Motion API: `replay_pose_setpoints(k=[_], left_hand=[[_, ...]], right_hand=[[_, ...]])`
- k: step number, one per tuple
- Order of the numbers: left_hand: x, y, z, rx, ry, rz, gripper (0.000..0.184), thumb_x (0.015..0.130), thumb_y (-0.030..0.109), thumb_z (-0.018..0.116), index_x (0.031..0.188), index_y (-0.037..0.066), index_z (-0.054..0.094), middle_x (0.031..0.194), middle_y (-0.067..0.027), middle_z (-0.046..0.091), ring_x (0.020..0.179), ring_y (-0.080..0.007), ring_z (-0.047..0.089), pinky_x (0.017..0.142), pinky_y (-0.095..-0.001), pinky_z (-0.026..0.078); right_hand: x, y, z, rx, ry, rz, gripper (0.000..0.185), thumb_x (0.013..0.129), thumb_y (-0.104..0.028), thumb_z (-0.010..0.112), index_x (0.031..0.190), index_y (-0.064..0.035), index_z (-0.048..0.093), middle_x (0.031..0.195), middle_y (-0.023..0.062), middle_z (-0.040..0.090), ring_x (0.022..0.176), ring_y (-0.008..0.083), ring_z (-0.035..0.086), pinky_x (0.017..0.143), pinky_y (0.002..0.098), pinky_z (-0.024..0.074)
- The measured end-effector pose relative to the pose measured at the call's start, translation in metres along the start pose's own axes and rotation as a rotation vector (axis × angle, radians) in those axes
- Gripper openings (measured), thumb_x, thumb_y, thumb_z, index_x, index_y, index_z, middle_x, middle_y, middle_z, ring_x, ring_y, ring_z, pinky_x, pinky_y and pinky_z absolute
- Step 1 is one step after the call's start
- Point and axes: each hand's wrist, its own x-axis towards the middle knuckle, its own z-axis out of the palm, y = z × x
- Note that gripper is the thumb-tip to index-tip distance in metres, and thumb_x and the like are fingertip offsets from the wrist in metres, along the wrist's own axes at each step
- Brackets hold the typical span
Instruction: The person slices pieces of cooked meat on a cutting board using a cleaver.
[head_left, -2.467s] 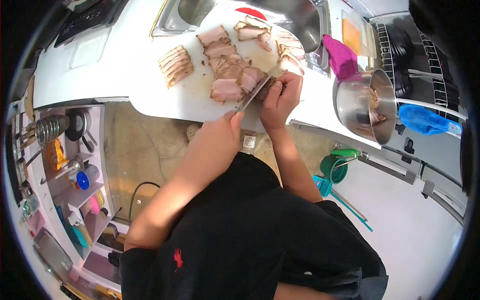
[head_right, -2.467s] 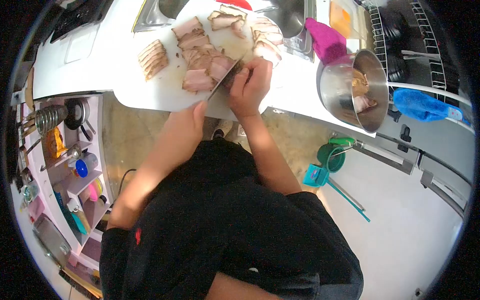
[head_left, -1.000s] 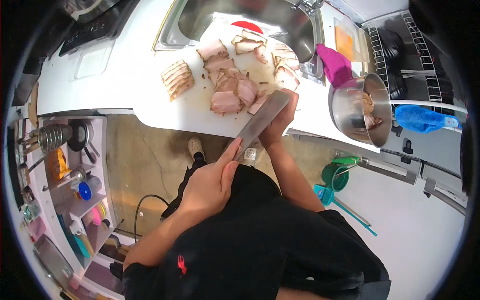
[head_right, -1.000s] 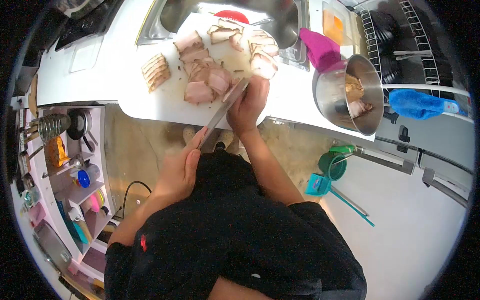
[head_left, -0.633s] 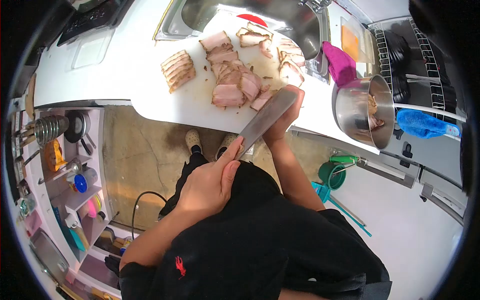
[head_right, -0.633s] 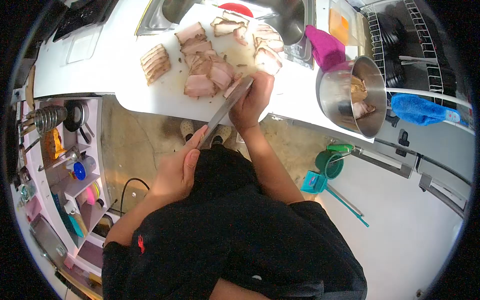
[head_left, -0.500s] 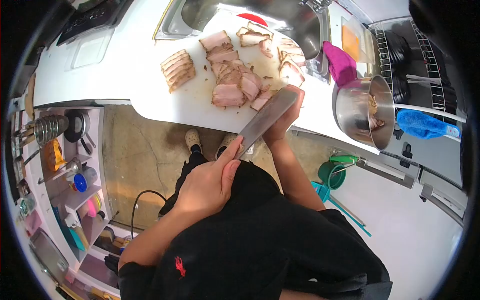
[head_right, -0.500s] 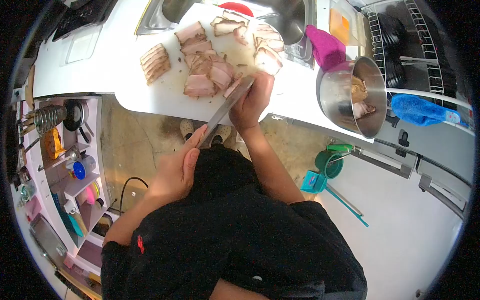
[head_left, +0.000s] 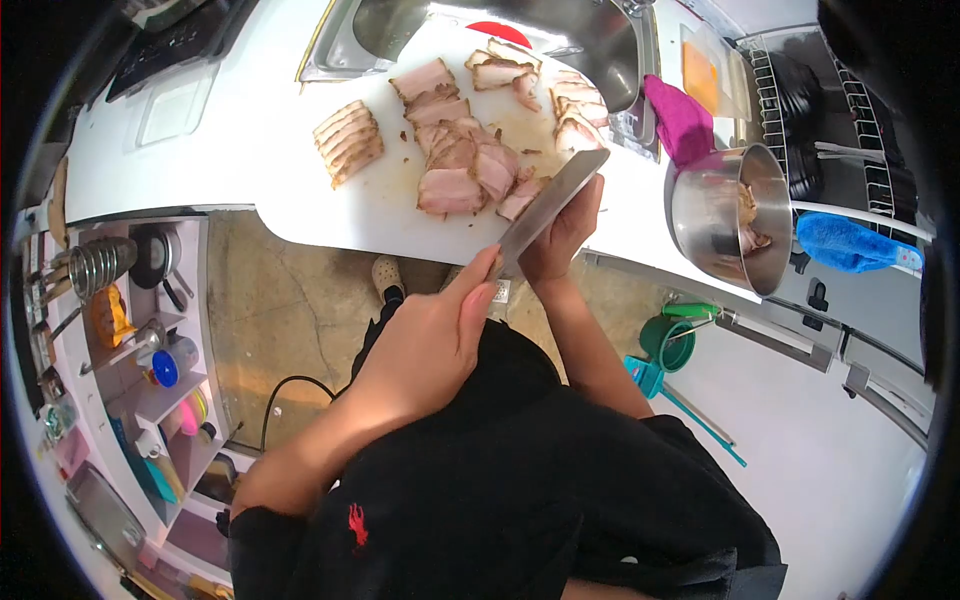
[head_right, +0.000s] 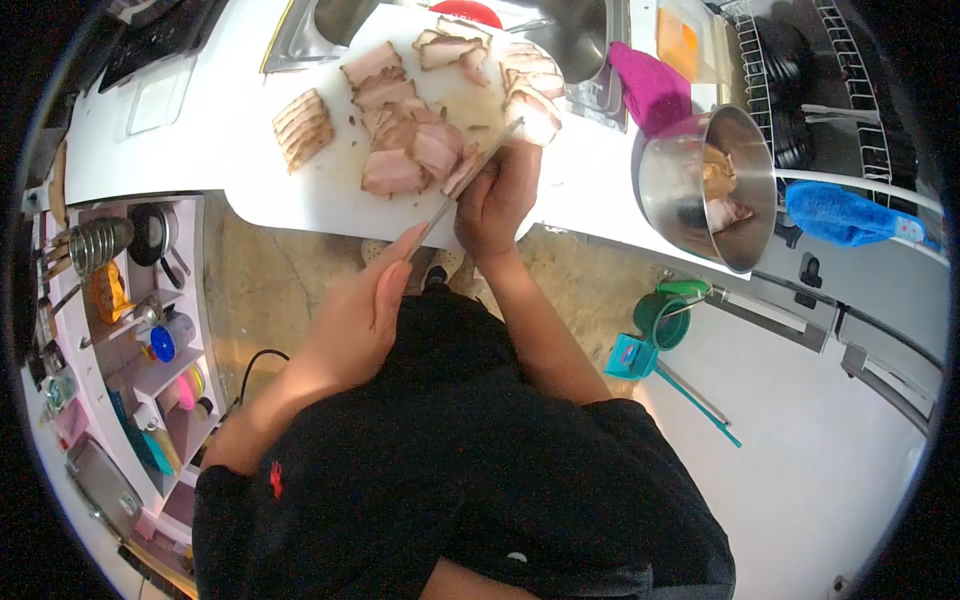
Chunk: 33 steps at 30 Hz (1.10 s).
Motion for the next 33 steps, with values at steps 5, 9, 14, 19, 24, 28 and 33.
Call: replay_pose_setpoints(k=[5,9,14,19,24,28,33], left_hand=[[0.007,0.006,0.001,-0.011,-0.023,-0.034,0.039,0.102,0.024,0.04,0.136,0.006,0.047,0.073,-0.029,0.06,0.069,-0.0481,0.06,0.063,-0.0542,0.044],[-0.016,-0.008,-0.003,0.053,-0.041,-0.082,0.04,0.102,0.024,0.041,0.138,0.007,0.045,0.071,-0.028,0.06,0.067,-0.047,0.059,0.063,-0.0527,0.044],[-0.022,-0.008,-0.007,0.073,-0.083,-0.156,0.04,0.101,0.023,0.042,0.137,0.007,0.046,0.071,-0.0276,0.059,0.066,-0.0457,0.06,0.062,-0.0504,0.045],[0.004,-0.009,0.0,0.04,-0.018,-0.003,0.039,0.101,0.023,0.042,0.134,0.003,0.048,0.076,-0.0289,0.061,0.072,-0.0463,0.06,0.065,-0.0515,0.045],[0.027,-0.002,0.002,0.021,0.003,0.059,0.039,0.102,0.023,0.043,0.133,0.002,0.048,0.077,-0.0304,0.06,0.074,-0.0477,0.06,0.067,-0.052,0.045],[0.011,-0.008,0.0,-0.006,-0.03,-0.027,0.039,0.102,0.023,0.042,0.134,0.002,0.047,0.077,-0.0307,0.06,0.074,-0.0474,0.061,0.066,-0.0508,0.045],[-0.01,-0.01,-0.008,0.062,-0.098,-0.157,0.04,0.102,0.024,0.041,0.135,0.003,0.047,0.074,-0.0303,0.059,0.069,-0.048,0.059,0.063,-0.0505,0.045]], right_hand=[[0.0,-0.004,0.0,0.008,0.003,0.03,0.02,0.089,-0.015,0.055,0.097,0.0014,0.048,0.085,0.0128,0.043,0.075,0.0274,0.045,0.068,0.0364,0.0393],[-0.002,0.002,0.001,-0.069,0.003,-0.047,0.017,0.089,-0.015,0.054,0.094,0.0005,0.048,0.084,0.0132,0.043,0.075,0.0286,0.045,0.068,0.0376,0.0392],[-0.002,0.003,0.002,-0.081,0.011,-0.056,0.01,0.088,-0.009,0.049,0.093,0.0001,0.047,0.084,0.0157,0.045,0.076,0.0325,0.046,0.068,0.0405,0.0392],[-0.001,-0.003,-0.002,-0.095,-0.027,0.023,0.008,0.085,0.0,0.045,0.092,0.0004,0.048,0.085,0.019,0.049,0.079,0.0369,0.048,0.071,0.0442,0.0398],[0.001,-0.004,-0.003,-0.089,-0.032,0.015,0.01,0.084,-0.002,0.045,0.093,0.0012,0.049,0.085,0.0193,0.048,0.078,0.0379,0.048,0.071,0.0455,0.0393],[0.0,-0.005,-0.003,-0.096,-0.028,0.032,0.007,0.084,-0.003,0.046,0.089,0.0009,0.048,0.084,0.0192,0.048,0.077,0.0378,0.047,0.07,0.0451,0.0392],[0.002,-0.004,-0.001,-0.084,-0.007,-0.028,0.003,0.083,-0.002,0.046,0.085,0.0006,0.046,0.083,0.0184,0.046,0.075,0.0368,0.046,0.069,0.0445,0.0387]])
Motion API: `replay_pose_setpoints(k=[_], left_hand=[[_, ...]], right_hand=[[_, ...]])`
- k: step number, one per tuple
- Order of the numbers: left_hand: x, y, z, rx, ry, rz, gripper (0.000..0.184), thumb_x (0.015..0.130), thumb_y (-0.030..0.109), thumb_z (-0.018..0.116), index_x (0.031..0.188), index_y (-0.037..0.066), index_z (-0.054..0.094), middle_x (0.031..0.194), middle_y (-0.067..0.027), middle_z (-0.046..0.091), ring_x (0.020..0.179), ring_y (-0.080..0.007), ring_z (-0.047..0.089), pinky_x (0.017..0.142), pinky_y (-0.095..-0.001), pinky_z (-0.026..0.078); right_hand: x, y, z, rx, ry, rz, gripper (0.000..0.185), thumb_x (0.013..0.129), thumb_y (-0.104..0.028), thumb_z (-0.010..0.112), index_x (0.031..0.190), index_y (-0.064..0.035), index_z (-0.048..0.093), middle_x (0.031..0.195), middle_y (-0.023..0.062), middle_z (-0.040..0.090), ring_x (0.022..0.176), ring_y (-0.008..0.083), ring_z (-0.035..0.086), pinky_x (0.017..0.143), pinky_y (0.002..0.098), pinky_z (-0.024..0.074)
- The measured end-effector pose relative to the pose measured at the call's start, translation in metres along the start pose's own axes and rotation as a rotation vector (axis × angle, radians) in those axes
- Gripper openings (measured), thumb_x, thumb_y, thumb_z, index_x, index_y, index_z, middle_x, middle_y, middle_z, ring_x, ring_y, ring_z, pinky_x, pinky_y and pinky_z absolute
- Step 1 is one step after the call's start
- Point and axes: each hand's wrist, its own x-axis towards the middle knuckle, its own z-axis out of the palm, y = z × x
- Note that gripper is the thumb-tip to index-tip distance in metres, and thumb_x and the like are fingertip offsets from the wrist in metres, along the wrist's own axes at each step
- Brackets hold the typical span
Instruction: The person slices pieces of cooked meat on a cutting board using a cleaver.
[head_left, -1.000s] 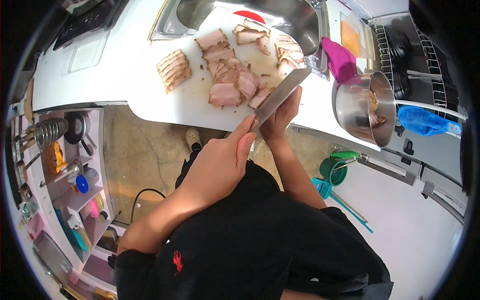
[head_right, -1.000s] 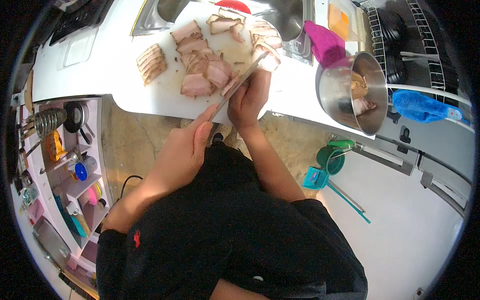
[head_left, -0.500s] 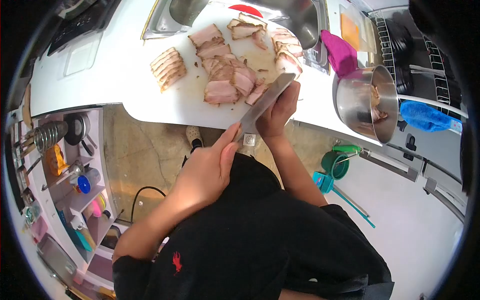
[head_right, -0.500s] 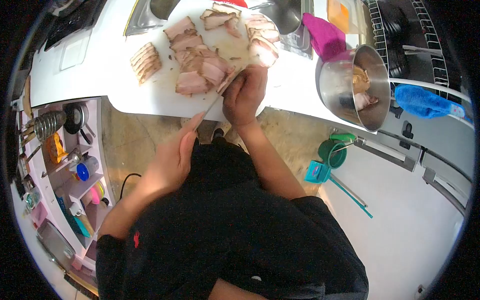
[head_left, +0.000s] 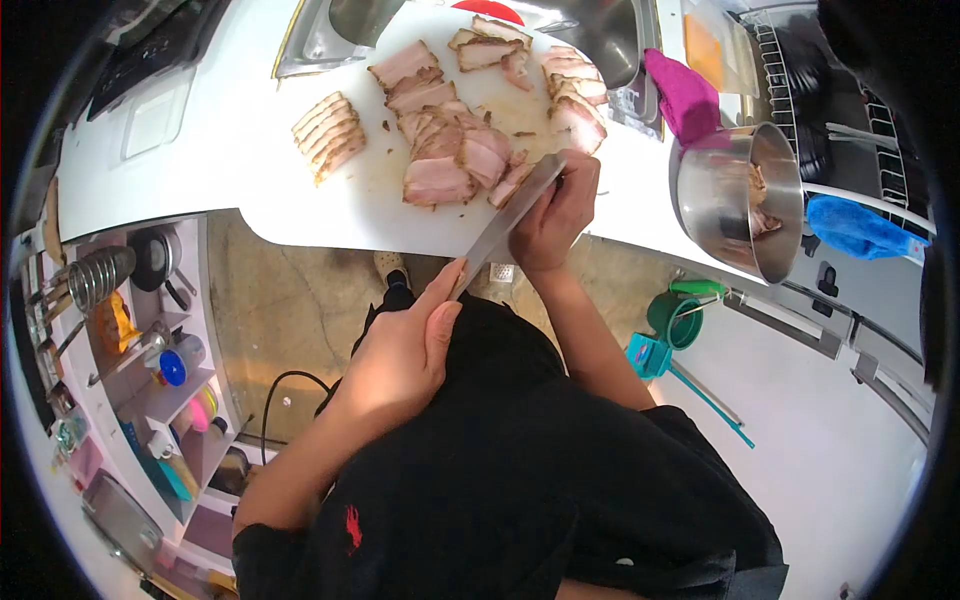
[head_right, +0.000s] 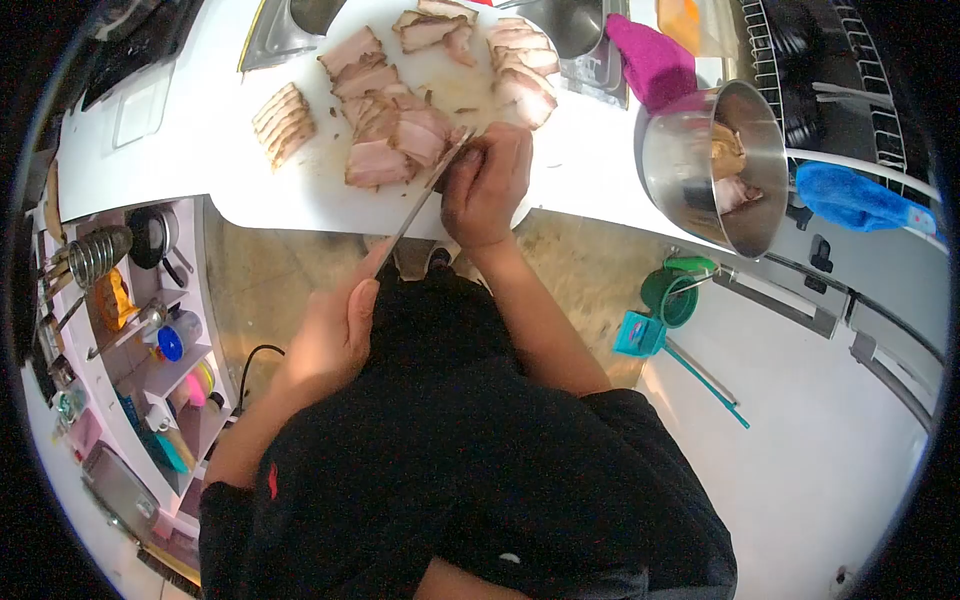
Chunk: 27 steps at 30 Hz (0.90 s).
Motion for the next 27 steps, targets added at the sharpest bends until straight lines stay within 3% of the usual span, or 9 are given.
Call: replay_pose_setpoints(k=[11,15,19,23,27], left_hand=[[0.058,0.011,0.003,-0.015,0.073,0.18,0.04,0.102,0.026,0.041,0.131,-0.001,0.051,0.076,-0.0311,0.061,0.073,-0.0501,0.06,0.066,-0.0516,0.047],[0.041,0.006,0.001,-0.03,0.061,0.114,0.041,0.103,0.026,0.039,0.132,0.0,0.05,0.078,-0.0306,0.061,0.071,-0.0471,0.061,0.067,-0.0485,0.047],[0.03,0.002,-0.003,-0.107,0.021,0.011,0.041,0.103,0.026,0.039,0.135,0.002,0.049,0.071,-0.0277,0.058,0.066,-0.044,0.059,0.065,-0.0452,0.046],[0.018,0.015,-0.013,-0.056,-0.027,-0.034,0.042,0.103,0.027,0.038,0.138,0.004,0.045,0.064,-0.0245,0.052,0.063,-0.0431,0.057,0.063,-0.0439,0.045],[0.001,0.006,-0.011,-0.025,-0.026,0.079,0.044,0.103,0.027,0.039,0.142,0.007,0.04,0.065,-0.0236,0.054,0.064,-0.0434,0.057,0.062,-0.0461,0.045]], right_hand=[[-0.002,0.004,0.001,-0.011,-0.015,0.034,0.007,0.078,0.002,0.047,0.084,0.002,0.047,0.084,0.0193,0.048,0.075,0.037,0.047,0.068,0.0448,0.0388],[-0.001,0.001,0.001,-0.033,-0.018,0.024,0.007,0.077,0.002,0.048,0.084,0.0017,0.047,0.083,0.0191,0.048,0.076,0.0366,0.047,0.069,0.0441,0.039],[0.0,0.0,0.002,-0.022,0.013,-0.01,0.005,0.083,0.0,0.044,0.087,0.0018,0.048,0.084,0.0162,0.047,0.077,0.0307,0.048,0.069,0.0405,0.0395],[0.0,-0.001,-0.001,-0.02,0.011,0.03,0.006,0.083,-0.002,0.046,0.088,0.0014,0.047,0.085,0.0172,0.046,0.077,0.0322,0.047,0.069,0.041,0.0392],[-0.004,0.001,0.001,-0.046,0.022,0.001,0.01,0.081,0.003,0.045,0.091,0.0016,0.047,0.085,0.0178,0.046,0.076,0.0334,0.046,0.068,0.0411,0.0393]])
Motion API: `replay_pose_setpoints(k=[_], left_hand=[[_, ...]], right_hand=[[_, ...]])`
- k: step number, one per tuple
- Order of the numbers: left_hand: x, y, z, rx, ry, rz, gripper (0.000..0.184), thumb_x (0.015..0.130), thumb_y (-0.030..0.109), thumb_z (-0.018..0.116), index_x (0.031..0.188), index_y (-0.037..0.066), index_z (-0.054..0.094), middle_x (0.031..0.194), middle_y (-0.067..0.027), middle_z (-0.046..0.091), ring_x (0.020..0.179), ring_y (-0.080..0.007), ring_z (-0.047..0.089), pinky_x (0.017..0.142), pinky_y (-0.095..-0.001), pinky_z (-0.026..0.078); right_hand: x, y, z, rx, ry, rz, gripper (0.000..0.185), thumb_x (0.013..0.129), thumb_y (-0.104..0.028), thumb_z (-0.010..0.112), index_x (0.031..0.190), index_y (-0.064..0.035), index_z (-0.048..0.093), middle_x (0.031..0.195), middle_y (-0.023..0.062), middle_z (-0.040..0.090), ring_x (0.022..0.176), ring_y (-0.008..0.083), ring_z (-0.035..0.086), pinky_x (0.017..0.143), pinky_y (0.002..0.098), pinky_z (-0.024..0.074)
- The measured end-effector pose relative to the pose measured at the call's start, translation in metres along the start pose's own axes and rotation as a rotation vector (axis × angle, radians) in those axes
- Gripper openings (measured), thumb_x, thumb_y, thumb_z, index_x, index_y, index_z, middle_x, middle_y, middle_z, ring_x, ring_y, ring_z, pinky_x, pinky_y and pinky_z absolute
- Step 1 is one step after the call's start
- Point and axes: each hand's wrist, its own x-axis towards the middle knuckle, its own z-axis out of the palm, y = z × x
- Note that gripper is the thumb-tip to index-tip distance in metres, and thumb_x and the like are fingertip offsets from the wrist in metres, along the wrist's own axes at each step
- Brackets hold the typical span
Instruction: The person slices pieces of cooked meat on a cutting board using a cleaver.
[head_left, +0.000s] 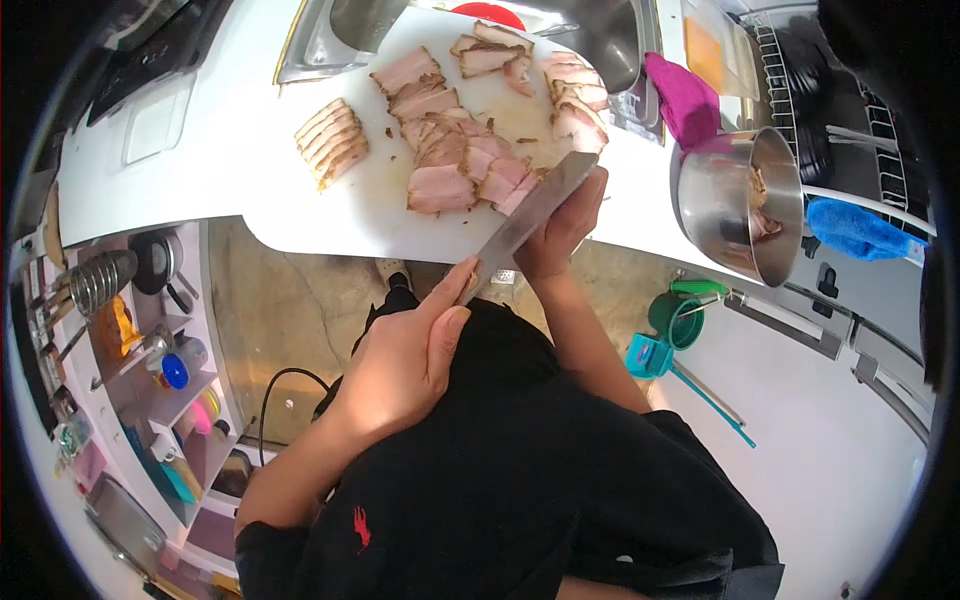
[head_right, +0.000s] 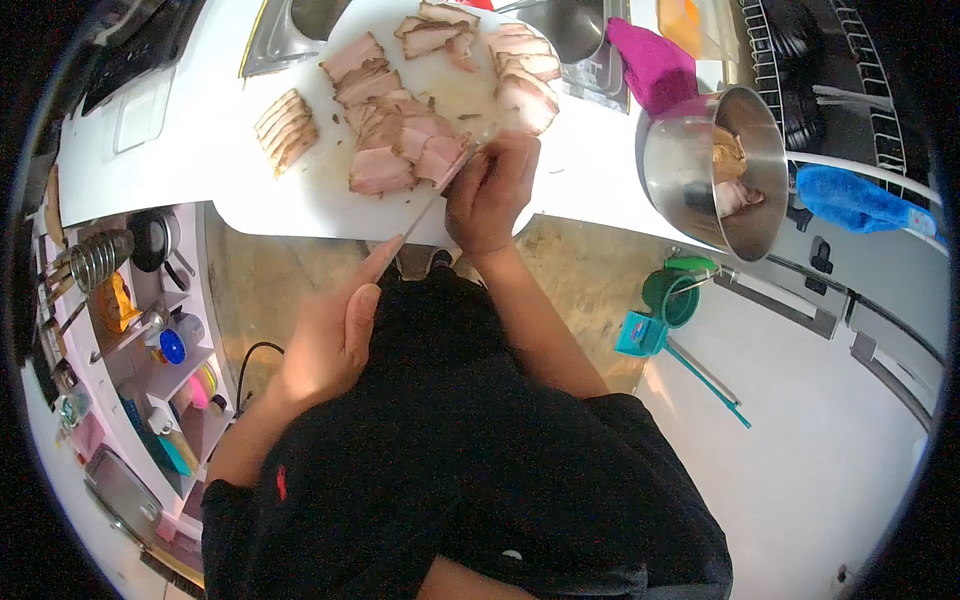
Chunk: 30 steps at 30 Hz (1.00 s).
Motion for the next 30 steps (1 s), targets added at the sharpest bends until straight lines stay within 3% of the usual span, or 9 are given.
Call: replay_pose_setpoints(k=[7,10,16,22,25,30], left_hand=[[-0.014,0.0,0.005,0.06,0.012,-0.007,0.046,0.101,0.027,0.042,0.144,0.009,0.038,0.07,-0.0234,0.061,0.067,-0.0442,0.06,0.063,-0.0503,0.046],[-0.016,0.002,0.008,0.069,0.011,-0.032,0.046,0.101,0.028,0.042,0.143,0.009,0.039,0.07,-0.0242,0.061,0.067,-0.0445,0.06,0.063,-0.0508,0.046],[-0.016,0.002,0.012,0.088,0.014,-0.056,0.045,0.101,0.027,0.043,0.142,0.008,0.04,0.068,-0.0248,0.061,0.066,-0.0451,0.06,0.061,-0.052,0.046],[-0.01,0.003,0.012,0.077,0.022,-0.026,0.044,0.101,0.025,0.043,0.14,0.004,0.041,0.066,-0.0265,0.059,0.064,-0.0465,0.06,0.06,-0.053,0.046],[-0.004,0.011,0.006,0.043,-0.021,-0.067,0.043,0.101,0.023,0.044,0.138,0.001,0.042,0.066,-0.0278,0.059,0.064,-0.0473,0.06,0.06,-0.0534,0.046],[0.011,0.01,0.008,0.017,0.022,0.008,0.042,0.101,0.024,0.043,0.135,0.0,0.045,0.067,-0.0284,0.06,0.064,-0.0476,0.06,0.061,-0.0543,0.046]], right_hand=[[-0.004,0.006,0.001,0.034,0.023,-0.029,0.015,0.083,0.002,0.047,0.098,0.0014,0.047,0.086,0.0169,0.043,0.074,0.0322,0.044,0.065,0.039,0.0379],[-0.006,0.006,0.0,0.093,0.028,0.039,0.023,0.082,-0.012,0.058,0.097,0.0036,0.048,0.092,0.0127,0.044,0.08,0.0276,0.046,0.073,0.0362,0.0398],[-0.006,0.011,0.0,0.028,-0.001,-0.057,0.022,0.082,-0.01,0.058,0.096,0.0034,0.048,0.092,0.0127,0.044,0.08,0.0278,0.047,0.07,0.0375,0.0403],[-0.003,0.005,-0.001,0.036,-0.014,-0.012,0.022,0.083,-0.012,0.057,0.095,0.0035,0.047,0.091,0.0151,0.045,0.078,0.0318,0.048,0.068,0.0402,0.0404],[-0.003,0.007,0.0,0.001,-0.001,-0.013,0.004,0.088,-0.001,0.047,0.091,-0.0002,0.047,0.085,0.0154,0.046,0.075,0.031,0.048,0.068,0.0385,0.0416],[0.0,0.001,0.001,0.057,0.025,0.017,0.006,0.087,0.001,0.045,0.093,0.0004,0.048,0.085,0.0163,0.047,0.074,0.0315,0.049,0.068,0.0387,0.0424]])
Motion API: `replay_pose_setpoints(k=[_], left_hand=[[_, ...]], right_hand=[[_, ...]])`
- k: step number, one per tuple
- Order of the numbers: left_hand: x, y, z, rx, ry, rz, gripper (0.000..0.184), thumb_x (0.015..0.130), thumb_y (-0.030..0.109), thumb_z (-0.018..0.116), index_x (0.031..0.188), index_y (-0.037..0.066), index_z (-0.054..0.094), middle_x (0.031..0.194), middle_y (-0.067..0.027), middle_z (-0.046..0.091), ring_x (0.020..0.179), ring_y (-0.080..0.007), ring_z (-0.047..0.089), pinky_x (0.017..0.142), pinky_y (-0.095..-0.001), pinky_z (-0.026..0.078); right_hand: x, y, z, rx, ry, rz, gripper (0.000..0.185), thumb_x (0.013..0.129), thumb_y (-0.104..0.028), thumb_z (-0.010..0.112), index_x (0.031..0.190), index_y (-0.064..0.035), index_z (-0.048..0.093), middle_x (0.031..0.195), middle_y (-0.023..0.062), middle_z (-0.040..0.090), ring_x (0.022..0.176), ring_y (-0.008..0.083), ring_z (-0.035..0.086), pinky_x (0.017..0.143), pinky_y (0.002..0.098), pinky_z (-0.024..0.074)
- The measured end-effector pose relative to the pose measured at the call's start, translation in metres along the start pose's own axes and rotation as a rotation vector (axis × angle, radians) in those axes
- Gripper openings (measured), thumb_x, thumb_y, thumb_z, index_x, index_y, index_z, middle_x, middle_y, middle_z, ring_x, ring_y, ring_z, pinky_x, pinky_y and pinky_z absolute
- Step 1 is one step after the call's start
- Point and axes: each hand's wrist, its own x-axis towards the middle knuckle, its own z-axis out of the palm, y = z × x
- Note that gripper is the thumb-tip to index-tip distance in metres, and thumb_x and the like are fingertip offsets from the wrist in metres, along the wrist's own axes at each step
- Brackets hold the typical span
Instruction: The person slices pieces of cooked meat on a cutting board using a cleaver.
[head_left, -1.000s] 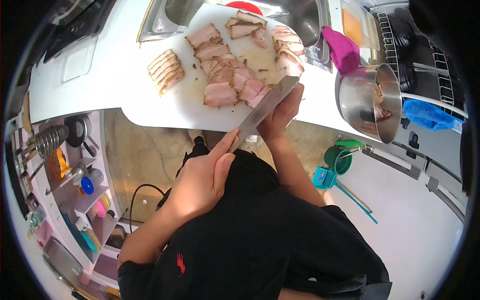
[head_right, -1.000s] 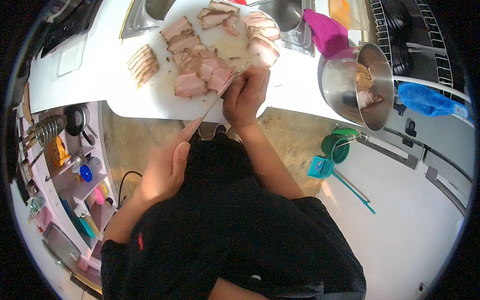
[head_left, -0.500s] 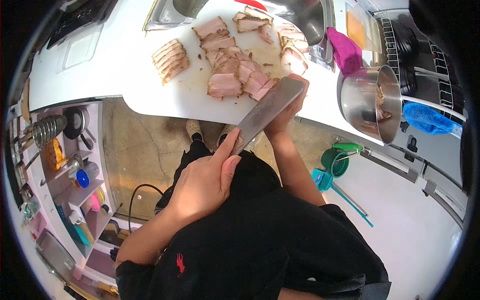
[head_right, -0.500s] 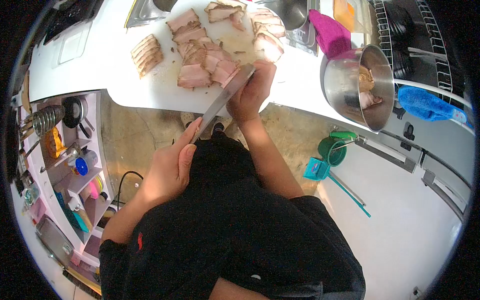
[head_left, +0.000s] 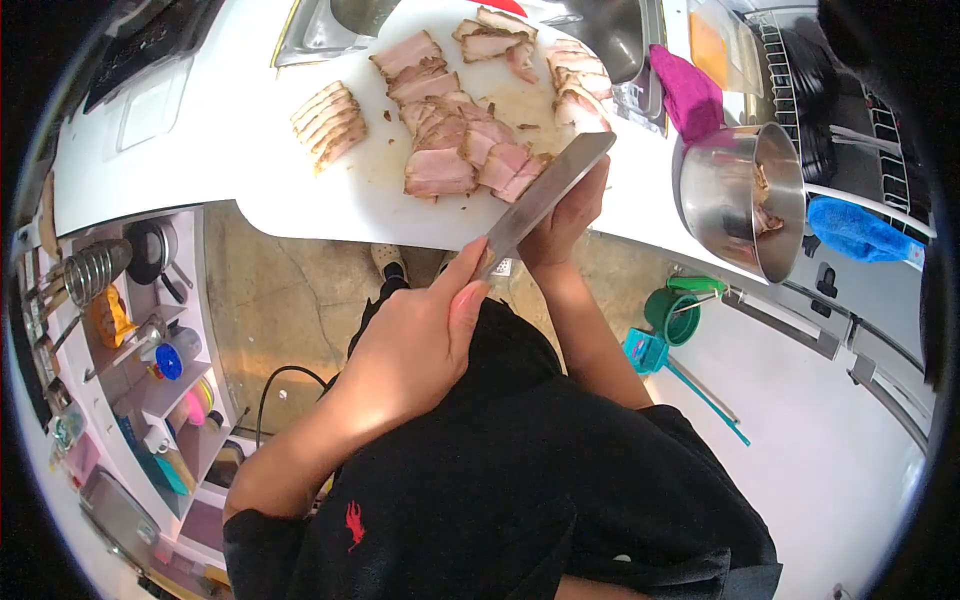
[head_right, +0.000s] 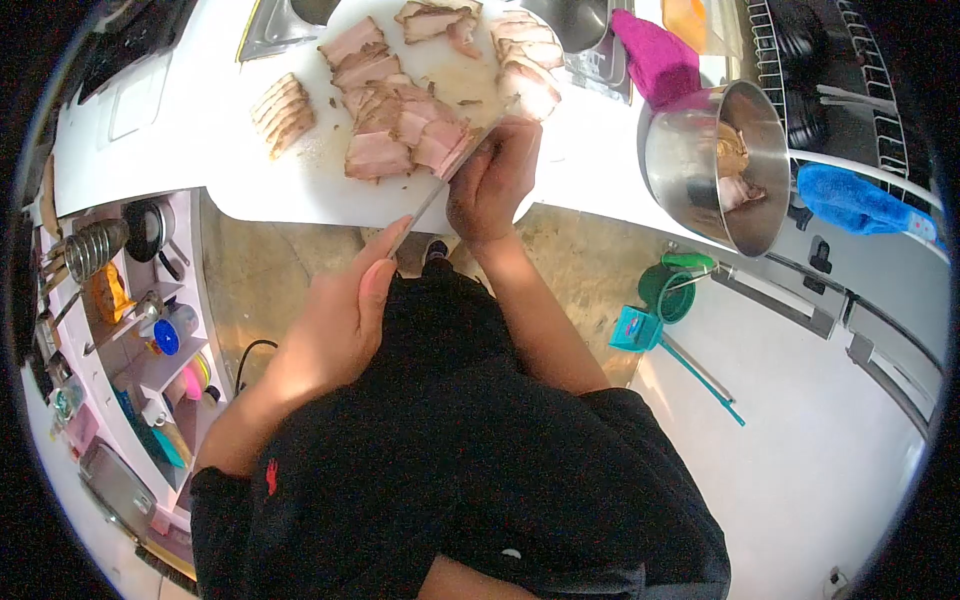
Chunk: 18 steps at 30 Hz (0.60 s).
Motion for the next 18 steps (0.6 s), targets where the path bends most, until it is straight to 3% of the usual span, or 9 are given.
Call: replay_pose_setpoints(k=[1,3,5,13,18], left_hand=[[0.005,-0.001,0.003,0.005,0.017,0.022,0.042,0.101,0.024,0.043,0.135,0.0,0.045,0.067,-0.0283,0.06,0.064,-0.0476,0.06,0.061,-0.0545,0.046],[0.011,0.002,0.007,0.037,0.034,0.027,0.042,0.101,0.025,0.042,0.135,0.0,0.045,0.067,-0.0283,0.06,0.064,-0.0477,0.06,0.061,-0.0549,0.046],[0.014,0.008,0.008,0.093,0.033,-0.005,0.042,0.101,0.026,0.041,0.134,0.0,0.045,0.069,-0.0284,0.061,0.066,-0.0478,0.06,0.062,-0.0552,0.046],[-0.014,-0.019,0.008,0.049,0.034,0.026,0.041,0.101,0.024,0.042,0.135,0.001,0.044,0.069,-0.0284,0.06,0.065,-0.0478,0.059,0.061,-0.0552,0.045],[-0.002,-0.007,0.004,0.072,-0.014,-0.02,0.041,0.101,0.023,0.042,0.135,-0.001,0.044,0.065,-0.0278,0.059,0.063,-0.0478,0.059,0.06,-0.0548,0.045]], right_hand=[[0.001,0.0,0.0,0.013,0.006,-0.002,0.007,0.087,0.001,0.045,0.093,0.0005,0.048,0.085,0.0165,0.047,0.074,0.0316,0.049,0.068,0.0388,0.0425],[-0.004,0.004,-0.003,0.023,-0.031,0.008,0.033,0.087,-0.015,0.054,0.112,0.0046,0.044,0.097,0.0205,0.05,0.085,0.0361,0.051,0.076,0.0433,0.043],[-0.007,0.007,-0.005,0.025,-0.058,0.024,0.048,0.087,-0.022,0.059,0.122,0.0067,0.043,0.102,0.0229,0.051,0.09,0.0388,0.052,0.08,0.0458,0.043],[-0.01,0.013,-0.006,-0.069,-0.119,0.011,0.044,0.086,-0.021,0.058,0.118,0.0059,0.045,0.1,0.0211,0.051,0.088,0.0391,0.052,0.077,0.0435,0.0433],[-0.003,0.005,-0.003,-0.006,-0.05,0.019,0.034,0.087,-0.023,0.057,0.108,0.0027,0.048,0.088,0.0162,0.049,0.078,0.0352,0.05,0.069,0.0424,0.0423]])
